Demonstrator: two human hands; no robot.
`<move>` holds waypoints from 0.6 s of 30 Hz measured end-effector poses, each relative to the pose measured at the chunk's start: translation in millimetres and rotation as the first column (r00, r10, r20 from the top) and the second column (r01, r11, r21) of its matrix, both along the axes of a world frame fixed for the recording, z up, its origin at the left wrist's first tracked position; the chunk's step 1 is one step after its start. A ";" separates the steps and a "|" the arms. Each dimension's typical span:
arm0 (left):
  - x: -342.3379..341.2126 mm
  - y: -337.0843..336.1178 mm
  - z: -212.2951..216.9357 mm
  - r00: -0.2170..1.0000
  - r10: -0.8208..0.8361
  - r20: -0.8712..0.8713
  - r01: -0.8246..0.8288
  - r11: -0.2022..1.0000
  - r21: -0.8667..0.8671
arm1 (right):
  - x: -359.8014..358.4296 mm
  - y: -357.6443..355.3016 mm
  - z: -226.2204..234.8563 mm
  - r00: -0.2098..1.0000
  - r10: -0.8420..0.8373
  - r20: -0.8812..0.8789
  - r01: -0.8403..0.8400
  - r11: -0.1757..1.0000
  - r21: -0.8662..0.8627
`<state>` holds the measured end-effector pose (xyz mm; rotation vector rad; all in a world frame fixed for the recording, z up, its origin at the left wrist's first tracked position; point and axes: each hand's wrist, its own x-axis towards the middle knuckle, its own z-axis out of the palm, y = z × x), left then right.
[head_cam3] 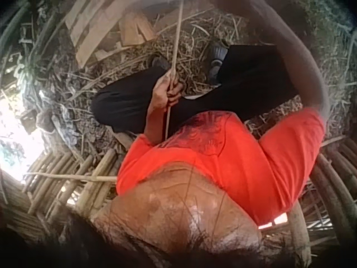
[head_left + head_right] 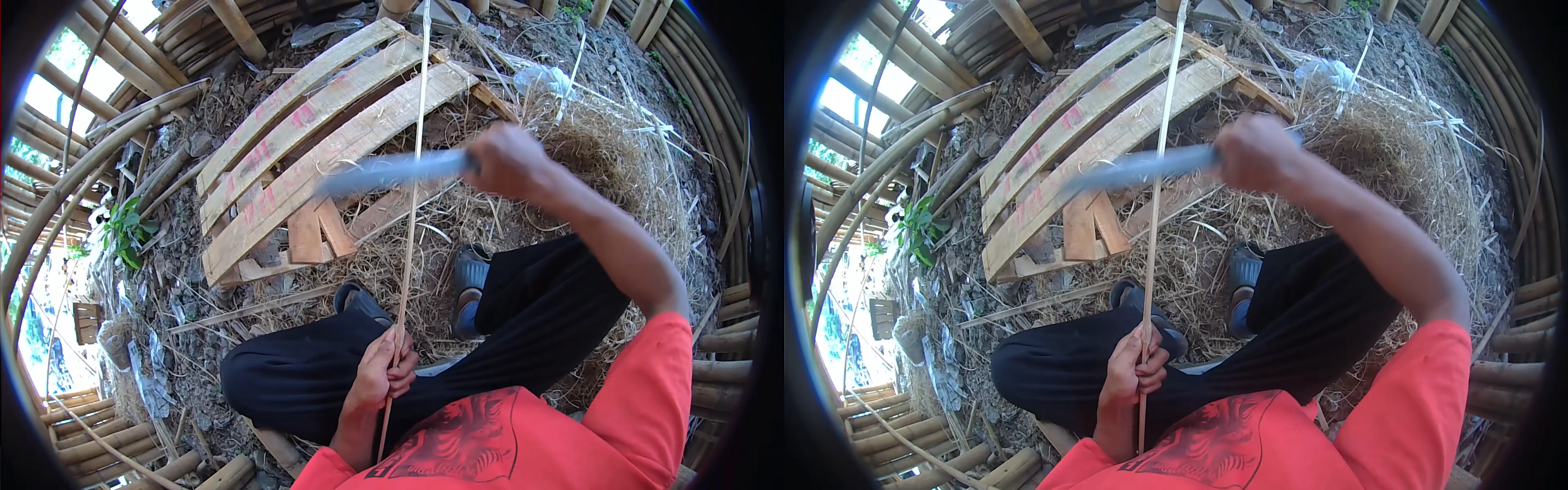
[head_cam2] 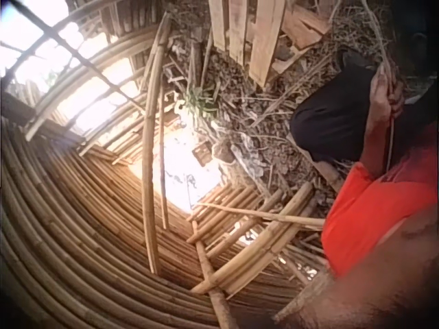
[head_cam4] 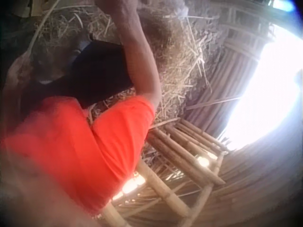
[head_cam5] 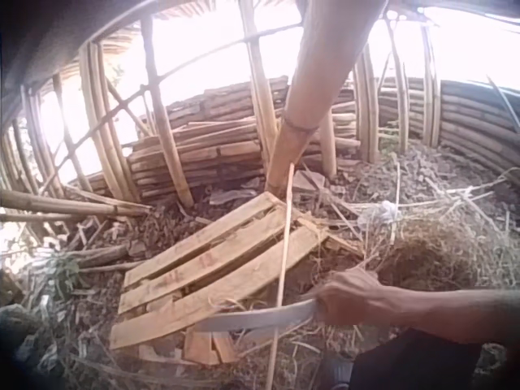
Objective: The person strips bark or outer layers from long bamboo stalks using a large blade.
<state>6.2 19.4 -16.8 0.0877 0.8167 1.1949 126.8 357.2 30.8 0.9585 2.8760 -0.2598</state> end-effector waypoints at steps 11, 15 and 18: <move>2.0 -3.3 2.7 0.995 -0.006 -0.102 0.003 1.000 -0.028 | 2.6 18.5 2.7 0.981 -0.195 0.015 0.196 0.981 -0.011; 0.6 -3.1 -1.6 0.999 -0.021 -0.038 0.020 0.999 -0.030 | -3.4 3.6 -6.9 0.987 -0.161 -0.002 0.161 0.984 -0.081; -2.1 -6.8 -5.4 0.999 -0.005 0.045 0.006 0.999 -0.035 | -10.9 -36.3 -2.6 0.994 0.111 0.013 -0.109 0.988 -0.105</move>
